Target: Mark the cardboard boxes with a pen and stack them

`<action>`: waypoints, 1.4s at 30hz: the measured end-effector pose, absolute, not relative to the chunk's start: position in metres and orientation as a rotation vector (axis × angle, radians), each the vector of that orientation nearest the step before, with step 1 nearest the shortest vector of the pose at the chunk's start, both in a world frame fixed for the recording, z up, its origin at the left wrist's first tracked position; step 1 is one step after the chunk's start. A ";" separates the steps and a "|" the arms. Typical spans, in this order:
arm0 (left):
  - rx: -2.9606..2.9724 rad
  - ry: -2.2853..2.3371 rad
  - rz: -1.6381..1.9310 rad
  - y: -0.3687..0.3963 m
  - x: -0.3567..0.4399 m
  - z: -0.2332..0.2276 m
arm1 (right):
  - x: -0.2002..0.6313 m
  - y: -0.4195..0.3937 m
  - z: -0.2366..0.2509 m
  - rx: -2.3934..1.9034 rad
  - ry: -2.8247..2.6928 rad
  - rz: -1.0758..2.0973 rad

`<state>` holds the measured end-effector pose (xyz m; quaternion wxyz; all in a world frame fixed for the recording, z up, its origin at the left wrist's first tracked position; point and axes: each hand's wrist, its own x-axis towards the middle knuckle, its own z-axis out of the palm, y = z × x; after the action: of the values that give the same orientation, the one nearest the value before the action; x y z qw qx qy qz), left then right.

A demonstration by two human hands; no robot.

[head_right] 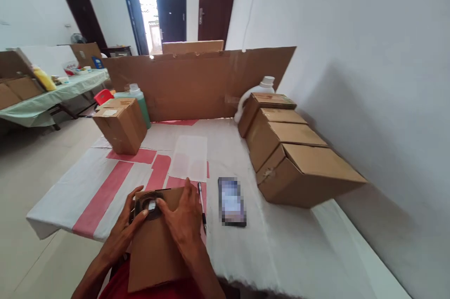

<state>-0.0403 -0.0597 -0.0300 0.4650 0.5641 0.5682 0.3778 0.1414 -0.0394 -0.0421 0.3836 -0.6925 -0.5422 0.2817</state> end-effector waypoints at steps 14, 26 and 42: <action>1.430 1.454 1.022 -0.075 -0.024 -0.021 | 0.157 -0.070 -0.035 -1.640 -1.325 0.705; 1.453 1.332 0.876 -0.059 -0.035 -0.034 | 0.249 -0.060 -0.075 -2.136 -1.399 0.534; 1.544 1.170 0.793 -0.053 -0.030 -0.030 | 0.211 -0.063 -0.012 -1.214 -1.038 0.977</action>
<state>-0.0304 -0.0529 -0.0303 0.5003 0.6387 0.4838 0.3281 0.2107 -0.0633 -0.0115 0.5928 -0.5223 -0.4463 0.4203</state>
